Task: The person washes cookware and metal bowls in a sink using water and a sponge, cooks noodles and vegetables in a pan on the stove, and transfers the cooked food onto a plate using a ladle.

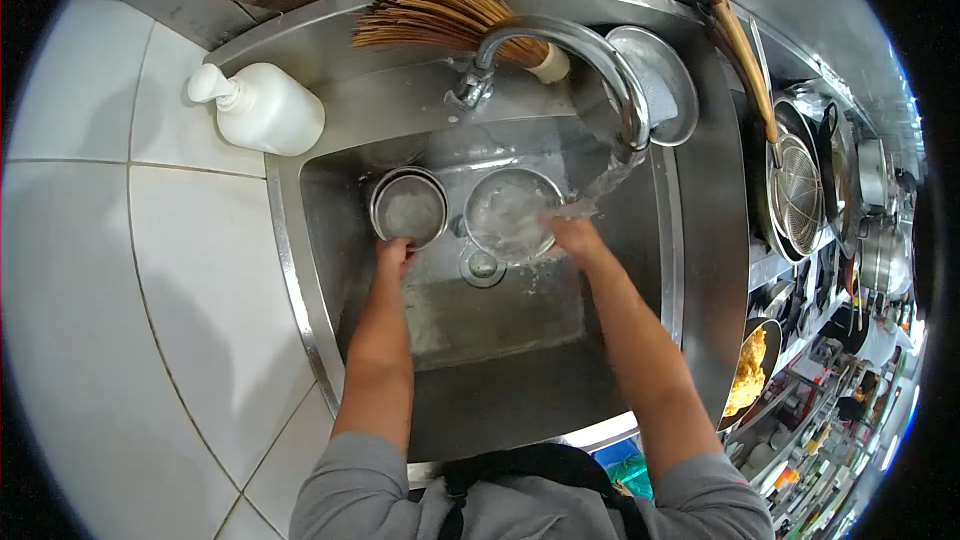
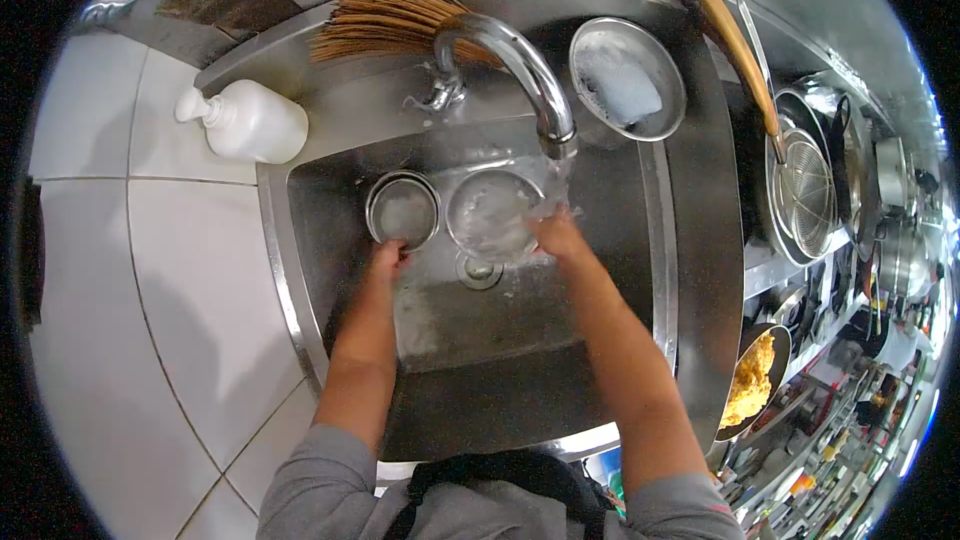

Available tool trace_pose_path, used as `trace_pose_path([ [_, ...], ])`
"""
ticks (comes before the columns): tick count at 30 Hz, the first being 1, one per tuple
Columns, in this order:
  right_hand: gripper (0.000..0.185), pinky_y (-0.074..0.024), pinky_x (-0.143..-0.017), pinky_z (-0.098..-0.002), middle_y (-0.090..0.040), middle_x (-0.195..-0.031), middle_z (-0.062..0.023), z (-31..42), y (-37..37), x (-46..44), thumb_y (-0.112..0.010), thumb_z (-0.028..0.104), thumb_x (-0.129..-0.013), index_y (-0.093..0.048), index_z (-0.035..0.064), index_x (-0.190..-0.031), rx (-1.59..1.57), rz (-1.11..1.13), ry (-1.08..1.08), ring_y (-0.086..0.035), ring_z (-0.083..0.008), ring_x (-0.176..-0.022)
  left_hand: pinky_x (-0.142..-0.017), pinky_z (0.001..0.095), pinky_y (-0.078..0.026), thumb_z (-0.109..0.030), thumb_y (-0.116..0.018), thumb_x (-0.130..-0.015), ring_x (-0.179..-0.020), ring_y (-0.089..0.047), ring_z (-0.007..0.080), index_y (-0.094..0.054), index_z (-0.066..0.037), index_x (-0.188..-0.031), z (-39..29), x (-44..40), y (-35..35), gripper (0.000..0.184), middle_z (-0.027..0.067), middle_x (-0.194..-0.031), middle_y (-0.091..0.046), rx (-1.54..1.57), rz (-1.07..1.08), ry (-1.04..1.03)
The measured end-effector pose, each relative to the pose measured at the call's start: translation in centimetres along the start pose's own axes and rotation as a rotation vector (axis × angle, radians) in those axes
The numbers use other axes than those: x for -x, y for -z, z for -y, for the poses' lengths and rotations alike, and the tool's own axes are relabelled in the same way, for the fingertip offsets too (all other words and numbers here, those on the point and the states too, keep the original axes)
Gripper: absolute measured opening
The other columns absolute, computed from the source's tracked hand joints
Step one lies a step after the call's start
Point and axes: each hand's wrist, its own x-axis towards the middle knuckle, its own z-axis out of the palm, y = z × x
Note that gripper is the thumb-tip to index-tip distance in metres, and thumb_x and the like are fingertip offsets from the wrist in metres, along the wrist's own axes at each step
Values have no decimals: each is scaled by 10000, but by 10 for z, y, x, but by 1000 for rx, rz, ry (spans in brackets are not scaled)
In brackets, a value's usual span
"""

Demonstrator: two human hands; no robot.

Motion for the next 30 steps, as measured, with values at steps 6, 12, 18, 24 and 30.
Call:
trace_pose_path([
  [6, 432, -520, -821, -449, -634, -1198, -120, 97, -8, 54, -545, 46, -828, -592, 178, -1237, 800, -172, 907, -635, -371, -985, -613, 378, -551, -28, -631, -827, -841, -611, 266, -519, -34, -1132, 22, 40, -37, 325, 148, -991, -601, -34, 39, -12],
  [12, 524, -502, -833, -526, -576, -1247, -186, 27, 38, 93, -507, 36, -832, -435, 136, -1342, 593, -526, 644, -597, -451, -1022, -646, 480, -608, 43, -534, -795, -964, -620, 366, -291, -117, -1323, -14, 174, -119, 603, 194, -1275, -473, -76, 77, -364],
  [18, 535, -475, -863, -558, -543, -1198, -324, -87, 49, 118, -500, 63, -826, -363, 49, -1342, 494, -617, 270, -583, -515, -984, -826, 618, -549, 76, -480, -768, -1013, -608, 399, -403, -54, -1265, -22, 195, -153, 519, 207, -1259, -489, 192, 478, -143],
  [24, 639, -454, -957, -508, -580, -1191, -315, -105, 28, 143, -496, 154, -872, -271, 118, -1469, 577, -174, -137, -588, -454, -1090, -956, 647, -444, -21, -516, -803, -1099, -557, 395, -531, -5, -1146, -14, 212, -127, 344, 159, -1189, -582, 492, 548, 96],
  [30, 666, -454, -975, -485, -579, -1215, -299, -112, 29, 149, -573, 231, -849, -309, 126, -1452, 570, -146, -43, -570, -427, -1143, -974, 628, -409, -113, -507, -816, -1105, -549, 372, -603, -2, -1006, -46, 238, -134, 241, 160, -1179, -601, 444, 540, -28],
])
